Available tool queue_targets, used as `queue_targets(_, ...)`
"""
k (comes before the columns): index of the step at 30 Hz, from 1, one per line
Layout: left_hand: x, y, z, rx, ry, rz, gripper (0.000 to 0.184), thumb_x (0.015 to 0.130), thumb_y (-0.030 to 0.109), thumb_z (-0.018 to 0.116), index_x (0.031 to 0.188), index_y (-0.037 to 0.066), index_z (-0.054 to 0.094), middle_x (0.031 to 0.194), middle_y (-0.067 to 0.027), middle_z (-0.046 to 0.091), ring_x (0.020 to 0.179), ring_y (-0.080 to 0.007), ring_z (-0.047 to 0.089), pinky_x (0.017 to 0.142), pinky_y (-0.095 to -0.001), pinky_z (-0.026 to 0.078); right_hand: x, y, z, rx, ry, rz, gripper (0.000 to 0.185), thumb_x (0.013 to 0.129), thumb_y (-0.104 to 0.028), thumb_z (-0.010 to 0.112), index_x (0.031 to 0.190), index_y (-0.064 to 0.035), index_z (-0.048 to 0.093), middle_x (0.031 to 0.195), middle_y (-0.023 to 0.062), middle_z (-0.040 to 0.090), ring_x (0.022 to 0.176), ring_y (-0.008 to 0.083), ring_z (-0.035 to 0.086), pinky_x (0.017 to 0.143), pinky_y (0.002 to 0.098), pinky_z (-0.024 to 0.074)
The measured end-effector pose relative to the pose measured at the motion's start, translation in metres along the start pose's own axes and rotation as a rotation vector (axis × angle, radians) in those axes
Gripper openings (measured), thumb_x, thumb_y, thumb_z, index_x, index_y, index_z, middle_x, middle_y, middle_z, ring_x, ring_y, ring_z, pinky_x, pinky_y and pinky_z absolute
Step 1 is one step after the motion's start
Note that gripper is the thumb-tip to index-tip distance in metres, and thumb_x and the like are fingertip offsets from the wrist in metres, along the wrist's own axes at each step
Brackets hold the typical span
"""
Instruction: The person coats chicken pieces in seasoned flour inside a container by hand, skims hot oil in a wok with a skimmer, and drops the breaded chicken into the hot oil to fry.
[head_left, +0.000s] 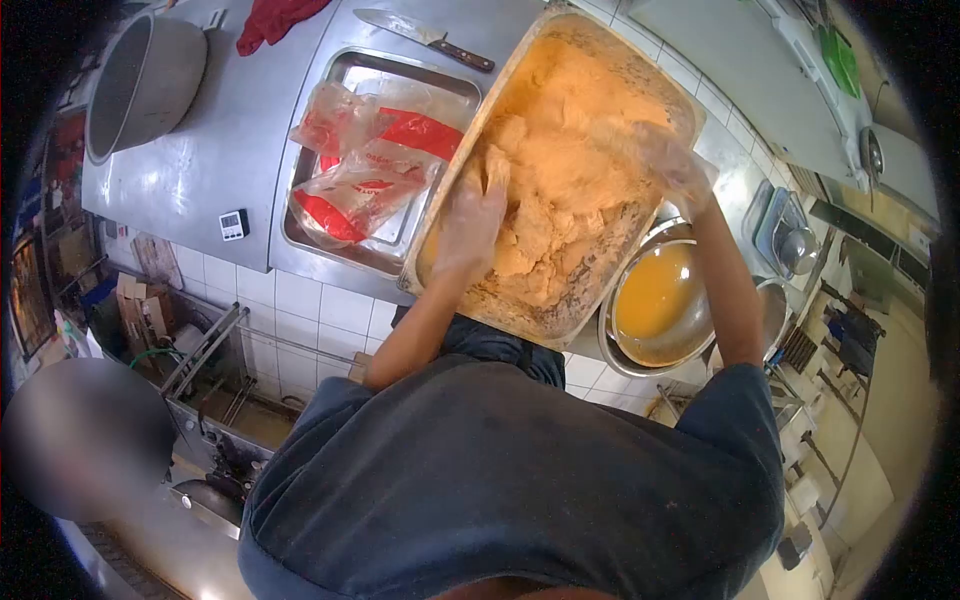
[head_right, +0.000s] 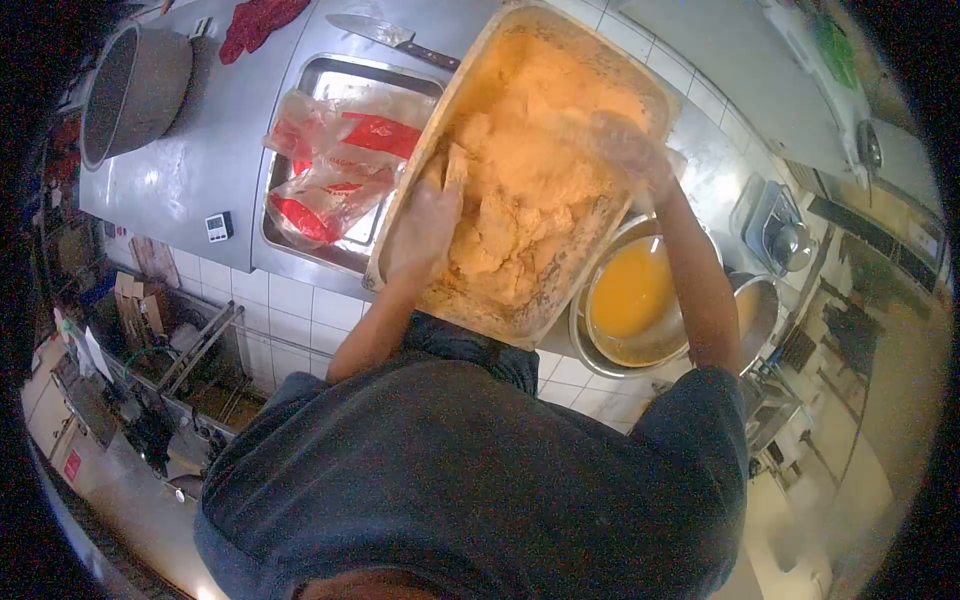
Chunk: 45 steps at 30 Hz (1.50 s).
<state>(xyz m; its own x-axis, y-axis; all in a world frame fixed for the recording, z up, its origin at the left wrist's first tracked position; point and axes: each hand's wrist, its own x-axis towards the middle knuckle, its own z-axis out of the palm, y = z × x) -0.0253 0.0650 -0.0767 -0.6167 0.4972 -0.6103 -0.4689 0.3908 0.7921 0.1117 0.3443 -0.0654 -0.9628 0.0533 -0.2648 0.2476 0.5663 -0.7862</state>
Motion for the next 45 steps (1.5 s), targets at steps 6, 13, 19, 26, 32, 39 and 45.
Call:
queue_targets(6,-0.035,-0.029,-0.028,0.612,-0.148,-0.214,0.044,0.096,0.033,0.054,0.125,0.0,0.06,0.121,-0.0298,0.061,0.116,-0.0355,0.06,0.094,-0.0453,0.047,-0.002,0.114,0.048,-0.547,-0.068,0.355,0.051,0.096,-0.036,0.059,0.136,-0.0054,0.053,0.126,0.0099,0.062,0.113,0.0193,0.06,0.095,0.0296,0.0503)
queue_targets(13,-0.017,-0.056,-0.015,-0.263,-0.295,-0.64,0.049,0.103,0.036,0.042,0.138,0.002,0.049,0.135,-0.0219,0.055,0.124,-0.0324,0.056,0.102,-0.0468,0.047,-0.033,0.145,0.068,-0.037,-0.058,0.301,0.044,0.103,-0.022,0.049,0.142,-0.0018,0.046,0.139,0.0098,0.055,0.124,0.0179,0.054,0.105,0.0331,0.045)
queue_targets(19,-0.014,-0.025,-0.004,-0.966,-0.44,-0.67,0.048,0.104,0.032,0.044,0.14,0.002,0.045,0.135,-0.0185,0.056,0.119,-0.0335,0.059,0.099,-0.0512,0.053,-0.019,0.05,0.048,1.522,0.099,0.734,0.047,0.101,-0.021,0.05,0.144,-0.0037,0.045,0.144,0.0104,0.05,0.128,0.0207,0.051,0.109,0.0349,0.0414)
queue_targets(26,0.013,-0.015,0.002,-0.567,-0.597,-0.498,0.047,0.102,0.032,0.05,0.136,0.001,0.049,0.127,-0.0176,0.061,0.109,-0.0314,0.065,0.093,-0.046,0.055,-0.037,0.079,0.09,1.452,0.196,0.584,0.049,0.099,-0.022,0.054,0.143,-0.0031,0.045,0.143,0.0114,0.05,0.127,0.0227,0.052,0.108,0.0367,0.043)
queue_targets(32,-0.045,0.124,-0.001,0.079,-0.235,-0.403,0.047,0.093,0.019,0.062,0.133,0.0,0.05,0.121,-0.0117,0.063,0.102,-0.0202,0.063,0.084,-0.0308,0.052,-0.054,0.051,0.093,1.348,0.234,0.46,0.052,0.097,-0.023,0.057,0.143,-0.0025,0.044,0.143,0.0123,0.051,0.126,0.0244,0.053,0.108,0.0382,0.0444)
queue_targets(39,-0.033,0.018,0.005,-0.268,-0.273,0.033,0.05,0.086,0.001,0.069,0.131,-0.001,0.047,0.116,-0.0078,0.063,0.097,-0.0134,0.061,0.081,-0.0289,0.052,-0.07,-0.071,0.045,1.249,0.351,0.322,0.054,0.095,-0.024,0.061,0.142,-0.0021,0.045,0.142,0.013,0.051,0.124,0.0263,0.055,0.107,0.0402,0.0455)
queue_targets(45,-0.051,-0.031,-0.022,0.018,0.005,-0.34,0.038,0.09,0.022,0.069,0.114,-0.006,0.062,0.102,-0.01,0.068,0.092,-0.0166,0.062,0.081,-0.0332,0.051,-0.053,-0.015,0.062,0.307,0.492,0.599,0.036,0.099,-0.023,0.054,0.128,-0.0016,0.059,0.118,0.0102,0.066,0.1,0.0204,0.065,0.084,0.034,0.0542)
